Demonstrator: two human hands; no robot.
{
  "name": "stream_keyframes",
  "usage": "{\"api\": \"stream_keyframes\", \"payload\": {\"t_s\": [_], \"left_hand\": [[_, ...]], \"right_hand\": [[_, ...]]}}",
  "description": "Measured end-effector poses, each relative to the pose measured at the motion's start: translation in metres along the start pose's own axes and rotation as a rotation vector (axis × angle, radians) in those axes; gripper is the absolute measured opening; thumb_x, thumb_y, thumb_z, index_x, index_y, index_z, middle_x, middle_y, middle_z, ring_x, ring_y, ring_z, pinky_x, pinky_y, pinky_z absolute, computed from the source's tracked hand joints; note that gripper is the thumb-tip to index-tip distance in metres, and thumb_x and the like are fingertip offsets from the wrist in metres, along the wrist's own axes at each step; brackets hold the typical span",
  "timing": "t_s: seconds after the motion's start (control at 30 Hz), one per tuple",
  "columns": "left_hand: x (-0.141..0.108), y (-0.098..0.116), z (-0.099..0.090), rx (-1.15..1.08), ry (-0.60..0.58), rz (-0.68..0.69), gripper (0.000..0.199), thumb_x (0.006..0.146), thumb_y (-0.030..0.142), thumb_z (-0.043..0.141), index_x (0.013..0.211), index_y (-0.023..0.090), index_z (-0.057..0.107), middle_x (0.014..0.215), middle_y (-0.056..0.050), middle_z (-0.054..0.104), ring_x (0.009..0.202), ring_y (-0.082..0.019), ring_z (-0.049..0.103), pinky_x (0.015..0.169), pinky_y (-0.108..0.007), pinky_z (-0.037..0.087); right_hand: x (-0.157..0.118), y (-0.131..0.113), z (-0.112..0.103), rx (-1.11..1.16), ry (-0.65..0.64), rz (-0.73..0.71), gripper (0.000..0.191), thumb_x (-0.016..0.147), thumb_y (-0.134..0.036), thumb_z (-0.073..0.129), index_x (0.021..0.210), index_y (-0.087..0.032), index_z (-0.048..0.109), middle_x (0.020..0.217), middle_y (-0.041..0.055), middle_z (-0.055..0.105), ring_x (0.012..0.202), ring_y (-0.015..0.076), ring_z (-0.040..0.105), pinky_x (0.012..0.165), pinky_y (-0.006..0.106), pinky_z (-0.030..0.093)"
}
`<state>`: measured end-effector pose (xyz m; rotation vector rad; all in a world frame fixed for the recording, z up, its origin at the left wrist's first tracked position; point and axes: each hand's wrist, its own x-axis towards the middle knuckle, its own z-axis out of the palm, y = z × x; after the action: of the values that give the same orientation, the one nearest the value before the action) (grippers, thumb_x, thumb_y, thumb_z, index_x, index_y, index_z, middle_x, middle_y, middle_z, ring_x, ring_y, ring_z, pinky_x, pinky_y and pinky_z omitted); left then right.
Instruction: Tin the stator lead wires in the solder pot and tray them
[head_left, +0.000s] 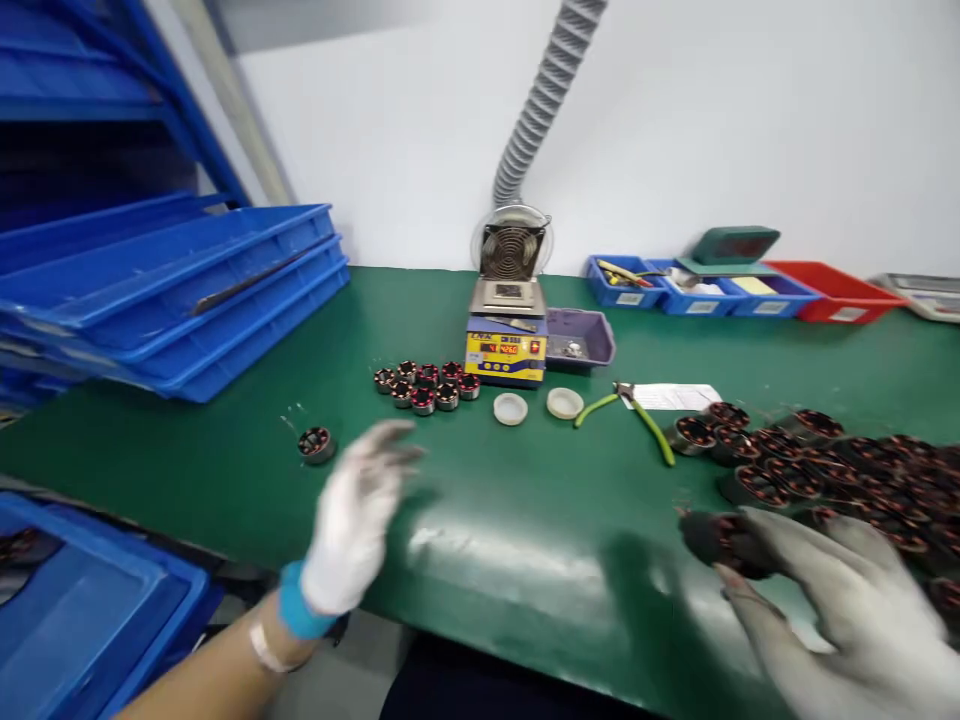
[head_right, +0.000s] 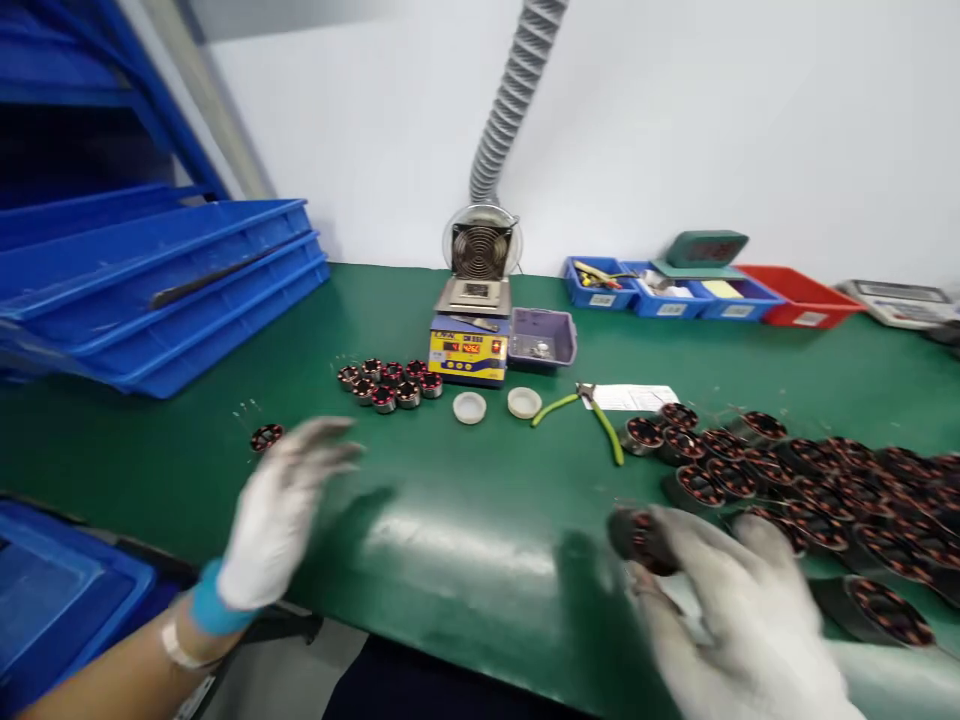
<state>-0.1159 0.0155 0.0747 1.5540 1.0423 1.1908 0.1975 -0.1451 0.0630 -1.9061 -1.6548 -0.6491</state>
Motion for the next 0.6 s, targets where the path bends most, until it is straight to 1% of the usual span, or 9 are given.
{"api": "stream_keyframes", "payload": {"t_s": [0.1,0.13,0.17,0.23,0.3,0.37,0.4,0.5,0.6], "left_hand": [[0.009,0.007,0.066,-0.33,-0.721,-0.645,0.069,0.085,0.071,0.036,0.129,0.019,0.046,0.115,-0.014,0.063,0.078,-0.023,0.068,0.059,-0.033,0.054],[0.015,0.007,0.084,-0.391,-0.874,-0.771,0.069,0.087,0.072,0.029,0.124,0.017,0.051,0.1,-0.011,0.067,0.068,-0.02,0.067,0.054,-0.029,0.051],[0.02,0.007,0.097,-0.442,-0.879,-0.828,0.067,0.089,0.07,0.026,0.114,0.015,0.057,0.08,-0.007,0.066,0.055,-0.015,0.062,0.047,-0.025,0.046],[0.031,0.005,0.113,-0.574,-0.692,-0.838,0.06,0.093,0.063,0.027,0.092,0.014,0.062,0.057,-0.001,0.055,0.041,-0.009,0.049,0.04,-0.02,0.035],[0.04,0.003,0.116,-0.676,-0.481,-0.839,0.058,0.095,0.058,0.027,0.075,0.014,0.059,0.046,0.001,0.045,0.035,-0.008,0.039,0.035,-0.02,0.025],[0.046,-0.001,0.11,-0.704,-0.432,-0.874,0.064,0.095,0.057,0.021,0.064,0.013,0.056,0.039,0.001,0.038,0.03,-0.008,0.032,0.032,-0.02,0.018],[0.047,-0.002,0.106,-0.708,-0.435,-0.88,0.066,0.095,0.057,0.019,0.061,0.013,0.055,0.036,0.001,0.035,0.027,-0.008,0.028,0.031,-0.02,0.016],[0.048,-0.006,0.099,-0.734,-0.445,-0.862,0.065,0.096,0.053,0.019,0.062,0.013,0.057,0.033,0.001,0.035,0.026,-0.009,0.026,0.03,-0.02,0.017],[0.043,-0.007,0.1,-0.753,-0.451,-0.881,0.058,0.095,0.052,0.026,0.062,0.014,0.055,0.036,0.001,0.04,0.027,-0.009,0.03,0.031,-0.02,0.019]], "right_hand": [[0.033,-0.05,0.01,0.306,-0.072,-0.256,0.049,0.087,-0.028,0.049,0.134,-0.034,0.039,0.103,0.0086,0.067,0.097,0.0279,0.064,0.106,0.054,0.035],[0.045,-0.064,0.015,0.355,-0.088,-0.329,0.047,0.087,-0.023,0.048,0.133,-0.032,0.041,0.102,0.0067,0.067,0.098,0.026,0.064,0.109,0.054,0.033],[0.056,-0.076,0.022,0.393,-0.093,-0.375,0.045,0.086,-0.02,0.048,0.13,-0.03,0.043,0.101,0.0058,0.067,0.099,0.025,0.064,0.11,0.054,0.031],[0.072,-0.088,0.037,0.478,-0.049,-0.379,0.043,0.084,-0.025,0.054,0.127,-0.025,0.048,0.107,0.0084,0.066,0.107,0.0275,0.06,0.111,0.057,0.029],[0.08,-0.087,0.054,0.6,-0.011,-0.207,0.061,0.076,-0.039,0.068,0.13,-0.02,0.047,0.123,0.0137,0.058,0.119,0.0321,0.052,0.11,0.058,0.031],[0.078,-0.081,0.071,0.787,-0.066,0.062,0.084,0.065,-0.05,0.077,0.134,-0.017,0.044,0.132,0.0162,0.051,0.126,0.0341,0.046,0.108,0.055,0.035],[0.075,-0.078,0.079,0.899,-0.13,0.196,0.087,0.062,-0.052,0.078,0.134,-0.016,0.044,0.132,0.0159,0.051,0.125,0.0334,0.047,0.107,0.053,0.037],[0.066,-0.077,0.092,1.21,-0.308,0.442,0.071,0.065,-0.049,0.075,0.124,-0.016,0.053,0.123,0.0132,0.059,0.117,0.03,0.054,0.105,0.048,0.041],[0.064,-0.086,0.09,1.34,-0.323,0.503,0.042,0.074,-0.041,0.068,0.108,-0.017,0.062,0.113,0.01,0.064,0.108,0.0255,0.06,0.094,0.041,0.049]]}}
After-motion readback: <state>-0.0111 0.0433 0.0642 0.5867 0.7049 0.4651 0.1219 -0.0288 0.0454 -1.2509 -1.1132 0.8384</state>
